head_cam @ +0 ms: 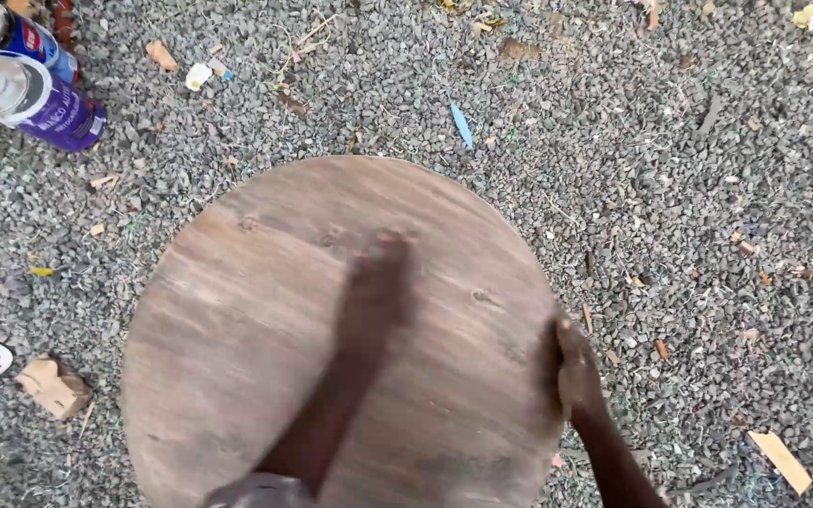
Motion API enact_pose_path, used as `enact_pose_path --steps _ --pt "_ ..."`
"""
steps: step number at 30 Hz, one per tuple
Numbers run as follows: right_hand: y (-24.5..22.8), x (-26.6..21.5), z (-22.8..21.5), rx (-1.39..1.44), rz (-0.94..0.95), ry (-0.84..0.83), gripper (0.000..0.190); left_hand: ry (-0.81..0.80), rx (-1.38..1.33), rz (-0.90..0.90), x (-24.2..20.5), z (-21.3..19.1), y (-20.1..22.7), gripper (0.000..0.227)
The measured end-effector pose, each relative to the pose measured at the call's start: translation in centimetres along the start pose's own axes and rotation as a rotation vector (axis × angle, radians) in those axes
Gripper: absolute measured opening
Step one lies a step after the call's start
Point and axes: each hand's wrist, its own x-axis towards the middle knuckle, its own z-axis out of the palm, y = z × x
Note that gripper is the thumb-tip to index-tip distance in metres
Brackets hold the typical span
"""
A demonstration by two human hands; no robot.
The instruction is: Sanding a circular wooden tabletop by hand using sandpaper to achieve a smooth finish.
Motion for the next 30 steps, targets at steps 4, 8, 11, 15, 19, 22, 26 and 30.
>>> enact_pose_path --steps 4,8,11,15,19,22,26,30 --pt "6.6 4.3 0.6 -0.111 -0.193 -0.011 0.065 -0.347 -0.186 -0.726 -2.5 -5.3 -12.0 0.069" --pt "3.8 4.1 -0.6 -0.019 -0.048 0.058 0.053 -0.134 -0.145 -0.327 -2.5 -2.6 8.4 0.061" --pt "0.9 -1.3 -1.0 0.082 0.318 0.062 0.066 -0.424 -0.397 0.086 -4.9 -3.7 17.7 0.065" --pt "4.3 -0.7 -0.6 0.032 0.174 0.204 0.056 -0.093 -0.078 0.077 -3.9 0.9 1.9 0.061" --pt "4.6 -1.6 0.6 0.084 -0.005 0.082 0.057 -0.275 -0.183 -0.534 -4.2 -4.9 -12.2 0.062" --pt "2.0 -2.6 0.2 0.149 -0.029 0.099 0.057 0.016 -0.012 -0.56 -2.3 -3.3 2.2 0.06" --pt "6.8 -2.4 -3.0 0.84 0.289 -0.071 0.056 -0.363 -0.269 -0.009 -9.2 -6.6 22.4 0.07" --pt "0.1 -9.4 -0.8 0.323 0.315 -0.089 0.064 -0.081 -0.328 0.156 -8.0 -8.7 13.3 0.054"
